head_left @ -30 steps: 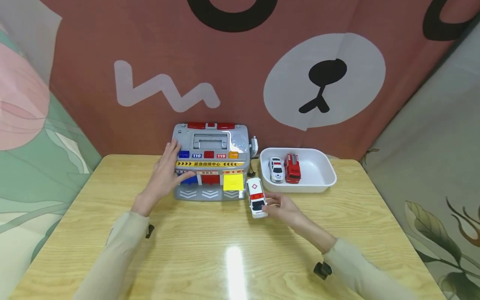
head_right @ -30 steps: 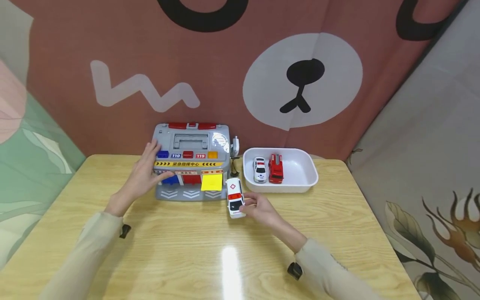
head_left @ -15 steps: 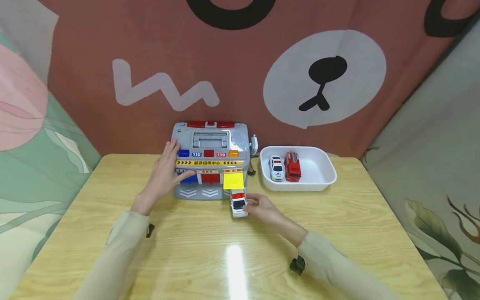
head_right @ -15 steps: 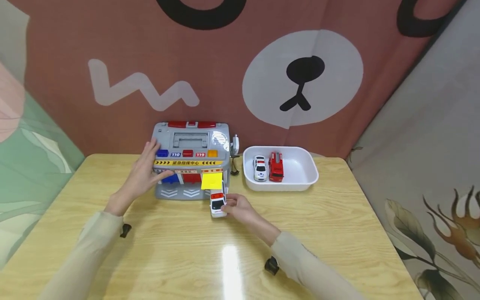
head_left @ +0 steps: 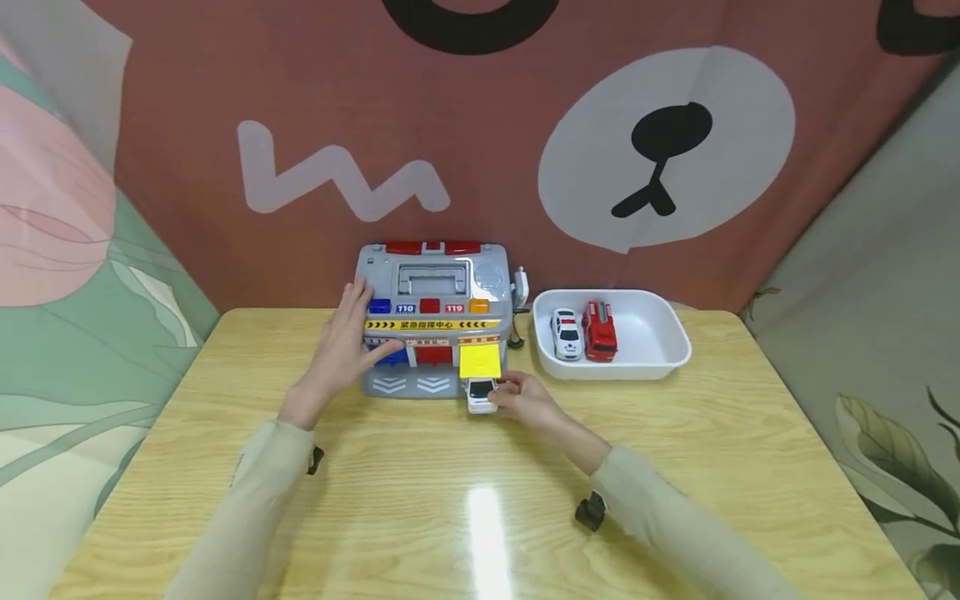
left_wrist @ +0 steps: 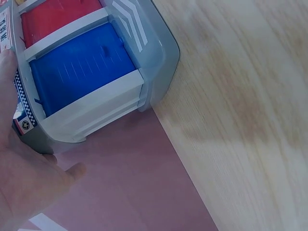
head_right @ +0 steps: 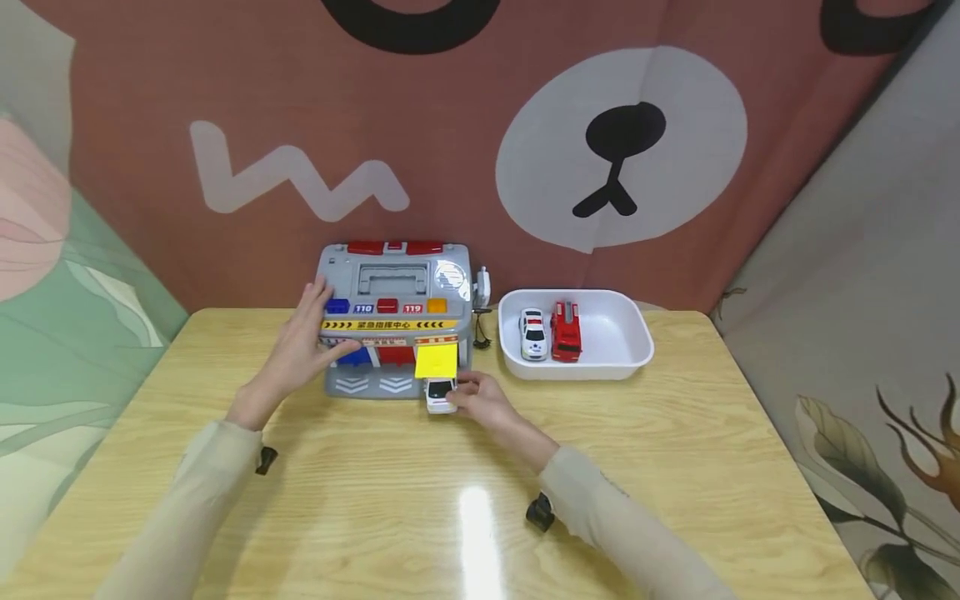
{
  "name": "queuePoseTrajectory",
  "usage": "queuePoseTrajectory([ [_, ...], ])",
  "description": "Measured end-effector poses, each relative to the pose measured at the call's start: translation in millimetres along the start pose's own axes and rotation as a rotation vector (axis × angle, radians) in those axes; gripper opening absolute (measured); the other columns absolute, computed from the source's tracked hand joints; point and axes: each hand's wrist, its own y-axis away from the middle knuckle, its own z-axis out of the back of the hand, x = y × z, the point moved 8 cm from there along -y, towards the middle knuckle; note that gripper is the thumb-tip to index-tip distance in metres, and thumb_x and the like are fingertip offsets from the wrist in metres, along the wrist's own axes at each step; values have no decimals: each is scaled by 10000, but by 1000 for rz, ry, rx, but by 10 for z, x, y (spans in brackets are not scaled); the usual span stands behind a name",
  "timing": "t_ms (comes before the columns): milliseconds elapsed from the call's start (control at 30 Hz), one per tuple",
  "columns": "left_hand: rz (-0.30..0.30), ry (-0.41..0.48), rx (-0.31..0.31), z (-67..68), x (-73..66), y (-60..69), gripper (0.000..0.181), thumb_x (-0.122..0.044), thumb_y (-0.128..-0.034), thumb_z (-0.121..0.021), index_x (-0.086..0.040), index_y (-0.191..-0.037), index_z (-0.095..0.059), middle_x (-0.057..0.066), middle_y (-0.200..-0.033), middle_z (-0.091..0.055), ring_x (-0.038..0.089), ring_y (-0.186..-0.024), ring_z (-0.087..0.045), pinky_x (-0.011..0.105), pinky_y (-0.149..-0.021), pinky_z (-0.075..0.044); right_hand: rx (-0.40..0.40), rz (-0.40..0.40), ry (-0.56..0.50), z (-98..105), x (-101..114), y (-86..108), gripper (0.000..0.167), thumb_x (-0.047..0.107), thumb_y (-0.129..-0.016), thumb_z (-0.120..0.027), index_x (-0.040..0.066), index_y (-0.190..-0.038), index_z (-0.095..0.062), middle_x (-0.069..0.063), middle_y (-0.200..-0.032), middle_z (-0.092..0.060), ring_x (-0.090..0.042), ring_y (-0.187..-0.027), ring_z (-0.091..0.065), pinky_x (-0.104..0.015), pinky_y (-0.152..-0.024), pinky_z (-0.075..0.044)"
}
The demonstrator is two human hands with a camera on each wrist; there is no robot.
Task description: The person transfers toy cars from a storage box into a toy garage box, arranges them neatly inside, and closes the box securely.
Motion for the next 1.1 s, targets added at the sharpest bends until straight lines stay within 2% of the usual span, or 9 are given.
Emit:
queuePoseTrajectory([
  [167,3,-7,4,-14,-2,-2,1027,-508,-832,-707,-60,-1550,-125,59,-1619,8,217,-1465,82,680,-1064,-163,-23,10,-38,-45,-24,-28,529,-77,-905,-571,-174,-1362,-324,-242,-1094,-552,-226,-910,-594,-378,-876,-528],
  [433,5,-15,8,-4,1,12,1032,-532,-838,-688,-60,-1551,-109,63,-1619,12,203,-1462,89,691,-1052,-172,-19,2,-122,-91,-68,-48,612,-68,-926,-564,-65,-1432,-218,-180,-1034,-526,-249,-787,-620,-414,-754,-570],
  [600,1,-10,4,9,-8,11,1030,-525,-839,-690,-55,-1550,-111,65,-1618,12,208,-1462,89,687,-1059,-161,-17,30,-88,-65,-64,-61,634,-81,-888,-612,-75,-1413,-257,-213,-1034,-543,-242,-821,-635,-402,-828,-550],
  [833,-1,-12,-3,14,-10,8,1026,-516,-838,-698,-48,-1547,-122,77,-1618,-2,214,-1463,82,672,-1071,-158,-41,72,103,-7,-49,-53,724,-43,-777,-725,-39,-1391,-340,-208,-1070,-606,-219,-899,-603,-322,-838,-522],
  [1100,2,-8,-2,-5,15,12,1029,-533,-838,-687,-59,-1550,-115,64,-1617,17,201,-1461,90,662,-1077,-160,-63,92,74,38,-55,-25,689,-86,-771,-718,-40,-1367,-374,-213,-1035,-609,-206,-854,-604,-327,-810,-538],
])
